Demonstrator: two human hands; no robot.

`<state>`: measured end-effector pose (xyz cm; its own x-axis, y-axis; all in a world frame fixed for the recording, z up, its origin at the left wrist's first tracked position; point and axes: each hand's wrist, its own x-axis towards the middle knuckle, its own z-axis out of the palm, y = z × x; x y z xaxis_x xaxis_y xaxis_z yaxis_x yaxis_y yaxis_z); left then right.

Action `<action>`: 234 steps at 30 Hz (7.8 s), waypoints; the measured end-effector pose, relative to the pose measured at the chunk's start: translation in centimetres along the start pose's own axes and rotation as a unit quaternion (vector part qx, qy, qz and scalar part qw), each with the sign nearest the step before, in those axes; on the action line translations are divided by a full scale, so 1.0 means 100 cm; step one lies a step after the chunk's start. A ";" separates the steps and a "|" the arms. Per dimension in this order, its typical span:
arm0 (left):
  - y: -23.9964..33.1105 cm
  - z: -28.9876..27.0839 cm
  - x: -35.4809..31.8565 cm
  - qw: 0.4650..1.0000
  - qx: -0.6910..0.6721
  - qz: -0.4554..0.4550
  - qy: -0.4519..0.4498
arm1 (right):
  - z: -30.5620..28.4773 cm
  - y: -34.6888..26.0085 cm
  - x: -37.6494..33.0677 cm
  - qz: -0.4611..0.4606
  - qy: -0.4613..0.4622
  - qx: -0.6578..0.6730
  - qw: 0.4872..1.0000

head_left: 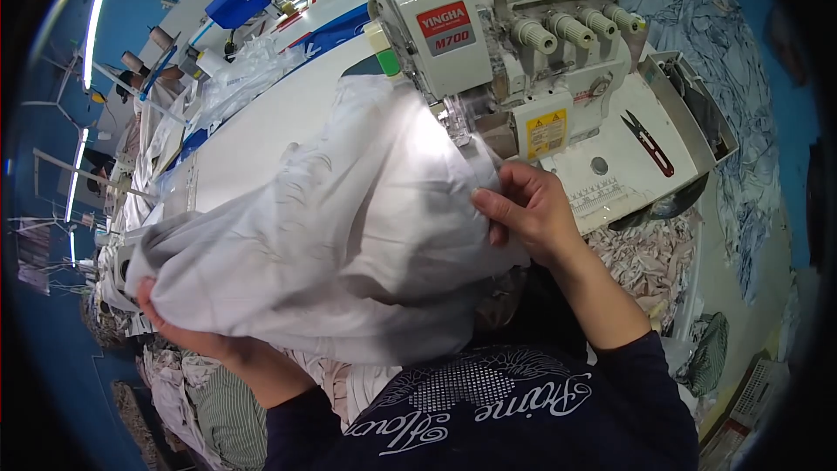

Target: Sewing the edges of white fabric pieces to manufacture pillowcases using an industrial sewing machine.

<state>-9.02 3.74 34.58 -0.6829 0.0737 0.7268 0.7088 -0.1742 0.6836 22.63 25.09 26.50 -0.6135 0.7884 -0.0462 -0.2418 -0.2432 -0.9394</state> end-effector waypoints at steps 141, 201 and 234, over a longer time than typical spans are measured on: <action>-0.068 0.174 0.113 0.939 0.223 0.241 -0.098 | 0.001 -0.001 -0.001 0.025 0.008 0.037 0.999; 0.039 0.177 -0.080 0.691 -0.050 0.462 -0.554 | 0.017 0.007 -0.005 -0.285 0.230 -0.346 0.864; 0.011 0.184 -0.042 0.818 0.114 0.210 -0.524 | -0.175 -0.024 -0.022 -0.119 0.350 -0.770 0.520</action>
<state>-2.16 21.32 33.53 0.0703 0.8758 0.4776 0.9377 -0.2213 0.2678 37.78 33.81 22.88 -0.1498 0.8359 0.5280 0.9710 0.2251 -0.0808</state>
